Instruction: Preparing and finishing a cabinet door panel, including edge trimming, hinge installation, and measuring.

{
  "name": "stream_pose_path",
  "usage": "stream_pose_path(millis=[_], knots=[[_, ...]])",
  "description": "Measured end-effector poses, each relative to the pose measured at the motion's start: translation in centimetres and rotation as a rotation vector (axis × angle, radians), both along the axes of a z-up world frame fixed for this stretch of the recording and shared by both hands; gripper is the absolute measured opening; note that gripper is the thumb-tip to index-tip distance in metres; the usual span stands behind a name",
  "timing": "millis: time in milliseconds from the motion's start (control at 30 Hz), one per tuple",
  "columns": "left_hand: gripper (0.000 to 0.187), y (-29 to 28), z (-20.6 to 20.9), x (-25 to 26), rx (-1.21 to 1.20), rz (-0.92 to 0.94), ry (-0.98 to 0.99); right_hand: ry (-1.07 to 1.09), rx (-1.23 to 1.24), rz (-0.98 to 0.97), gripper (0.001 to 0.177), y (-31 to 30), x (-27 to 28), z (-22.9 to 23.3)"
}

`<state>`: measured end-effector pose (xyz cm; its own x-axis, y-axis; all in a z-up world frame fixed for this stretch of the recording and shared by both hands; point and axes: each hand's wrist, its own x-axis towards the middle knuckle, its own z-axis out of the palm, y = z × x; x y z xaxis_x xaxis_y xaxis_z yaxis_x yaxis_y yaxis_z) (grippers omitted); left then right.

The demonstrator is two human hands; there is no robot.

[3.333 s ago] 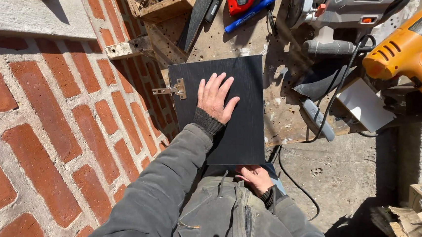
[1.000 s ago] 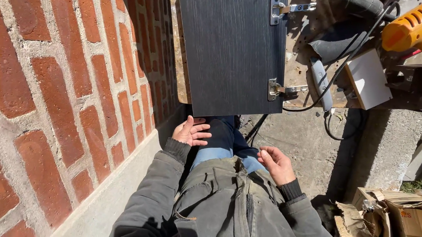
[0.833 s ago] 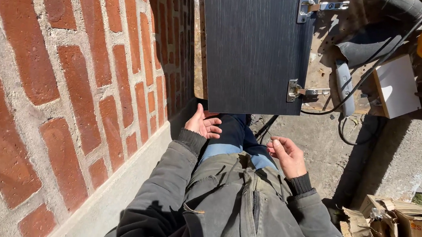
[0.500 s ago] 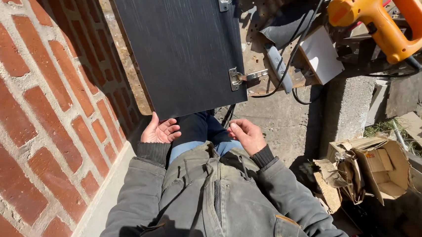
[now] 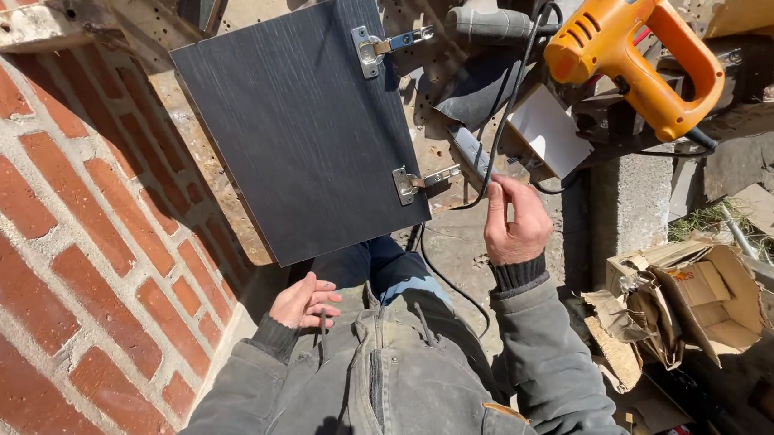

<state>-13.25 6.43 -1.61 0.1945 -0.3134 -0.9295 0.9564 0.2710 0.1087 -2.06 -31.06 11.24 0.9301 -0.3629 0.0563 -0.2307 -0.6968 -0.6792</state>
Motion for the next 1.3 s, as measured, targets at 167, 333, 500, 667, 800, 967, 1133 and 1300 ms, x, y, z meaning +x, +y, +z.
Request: stream_pose_path(millis=[167,333,500,667,800,967,1133,1300], knots=[[0.037,-1.3,4.3,3.8,-0.086,-0.335,-0.235,-0.064,0.061,0.163,0.013,4.7,3.0,0.2],[0.026,-4.2,11.3,18.2,0.270,-0.443,-0.743,0.021,0.188,0.300,0.013,9.6,4.2,0.6],[0.022,-9.0,9.5,32.7,0.895,-0.449,-1.270,0.149,0.255,0.353,0.014,12.2,5.5,0.6],[0.028,-11.4,4.8,41.2,1.389,-0.771,-1.704,0.073,0.301,0.405,0.014,12.7,6.6,0.8],[0.025,-11.7,4.9,41.3,1.402,-0.849,-1.714,0.111,0.323,0.325,0.013,12.3,7.3,0.1],[0.020,-11.6,12.3,35.3,1.077,-0.571,-1.496,0.225,0.970,-0.012,0.026,12.6,10.4,-1.0],[0.019,-10.4,16.4,25.0,0.783,-0.608,-1.279,0.104,1.027,-0.067,0.037,13.2,12.0,0.4],[0.017,-7.2,19.2,22.0,0.560,-0.727,-1.256,0.399,1.161,0.015,0.033,11.5,8.0,2.9]])
